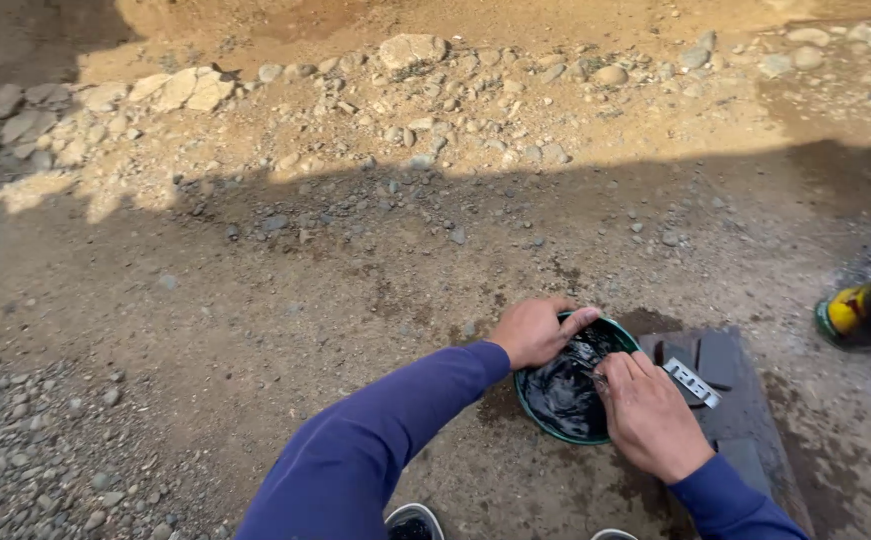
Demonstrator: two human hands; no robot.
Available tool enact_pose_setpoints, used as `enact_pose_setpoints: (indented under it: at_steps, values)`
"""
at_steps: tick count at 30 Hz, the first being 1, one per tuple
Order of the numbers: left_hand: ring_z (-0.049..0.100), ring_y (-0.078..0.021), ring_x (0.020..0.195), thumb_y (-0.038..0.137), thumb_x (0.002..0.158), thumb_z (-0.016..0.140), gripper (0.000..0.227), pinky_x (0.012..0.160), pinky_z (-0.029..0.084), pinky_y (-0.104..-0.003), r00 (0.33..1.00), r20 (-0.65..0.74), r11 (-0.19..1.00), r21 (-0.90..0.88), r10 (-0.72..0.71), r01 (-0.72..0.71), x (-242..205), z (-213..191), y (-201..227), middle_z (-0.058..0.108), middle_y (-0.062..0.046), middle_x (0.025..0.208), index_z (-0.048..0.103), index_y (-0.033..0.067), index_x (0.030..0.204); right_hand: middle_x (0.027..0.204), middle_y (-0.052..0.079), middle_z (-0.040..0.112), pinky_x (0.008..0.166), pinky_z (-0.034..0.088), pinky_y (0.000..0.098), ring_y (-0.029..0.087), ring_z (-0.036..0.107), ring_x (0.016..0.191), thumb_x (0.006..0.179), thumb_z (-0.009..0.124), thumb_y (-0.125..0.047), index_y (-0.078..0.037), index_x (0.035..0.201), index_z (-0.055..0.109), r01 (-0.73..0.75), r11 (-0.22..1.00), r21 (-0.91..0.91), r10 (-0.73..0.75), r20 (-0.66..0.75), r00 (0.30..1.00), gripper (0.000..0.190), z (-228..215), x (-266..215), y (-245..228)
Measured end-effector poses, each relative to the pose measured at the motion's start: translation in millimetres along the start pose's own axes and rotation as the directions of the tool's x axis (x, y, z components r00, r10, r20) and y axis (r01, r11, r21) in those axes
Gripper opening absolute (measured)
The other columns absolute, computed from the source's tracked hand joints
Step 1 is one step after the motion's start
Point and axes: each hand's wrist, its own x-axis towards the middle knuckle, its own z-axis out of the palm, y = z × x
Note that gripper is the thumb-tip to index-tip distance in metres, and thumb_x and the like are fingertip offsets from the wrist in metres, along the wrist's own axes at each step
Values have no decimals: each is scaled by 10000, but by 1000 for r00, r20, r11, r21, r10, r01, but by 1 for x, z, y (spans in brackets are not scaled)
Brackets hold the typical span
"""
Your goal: Sharpening or sanding small metal plates on a whetstone using water for lubrication.
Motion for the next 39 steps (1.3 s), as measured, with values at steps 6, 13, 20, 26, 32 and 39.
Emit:
enact_pose_setpoints:
  at_steps: [6,13,20,26,32,39]
  values:
    - [704,-405,978,617,969,478,552,851,541,-515,999,13,999,4,-53,53,-2,-9,14,751,-201,1020,751,193,1194,968,135,557,797,463,357,248,558,899,995,567,-147,-39,1046,517,90,836,542,86,-291,953,130,18,-58,38]
    - [708,-395,1011,609,963,488,559,882,542,-497,997,21,997,-25,-78,79,2,-13,17,756,-189,1050,738,168,1199,896,51,455,708,400,312,169,435,799,1096,402,-328,-77,989,462,93,-783,615,127,11,992,279,7,-80,40]
    - [685,-407,1055,621,974,477,600,911,529,-497,998,-8,998,20,-55,55,3,-8,10,743,-208,1083,735,127,1198,859,21,400,708,381,317,161,410,791,1115,410,-359,-91,980,451,72,-861,503,56,-47,997,302,6,-81,38]
    - [693,-403,1036,629,964,458,612,907,530,-501,993,40,993,22,-114,113,2,-14,20,750,-199,1073,728,142,1217,855,20,398,693,371,315,158,399,780,1114,412,-357,-95,979,452,59,-870,489,66,-3,998,297,7,-81,39]
    - [691,-404,1044,629,965,462,610,909,531,-500,994,30,995,25,-101,100,2,-15,20,746,-202,1089,738,142,1208,865,20,395,692,366,316,158,390,782,1112,411,-329,-92,996,464,55,-870,489,66,4,998,270,9,-80,39]
    - [699,-406,1020,619,976,461,602,901,534,-500,995,27,996,17,-92,91,1,-14,17,754,-195,1060,740,133,1196,935,47,563,646,448,291,146,528,815,1006,484,-141,-63,1152,534,-91,-717,691,159,288,944,173,75,-92,92]
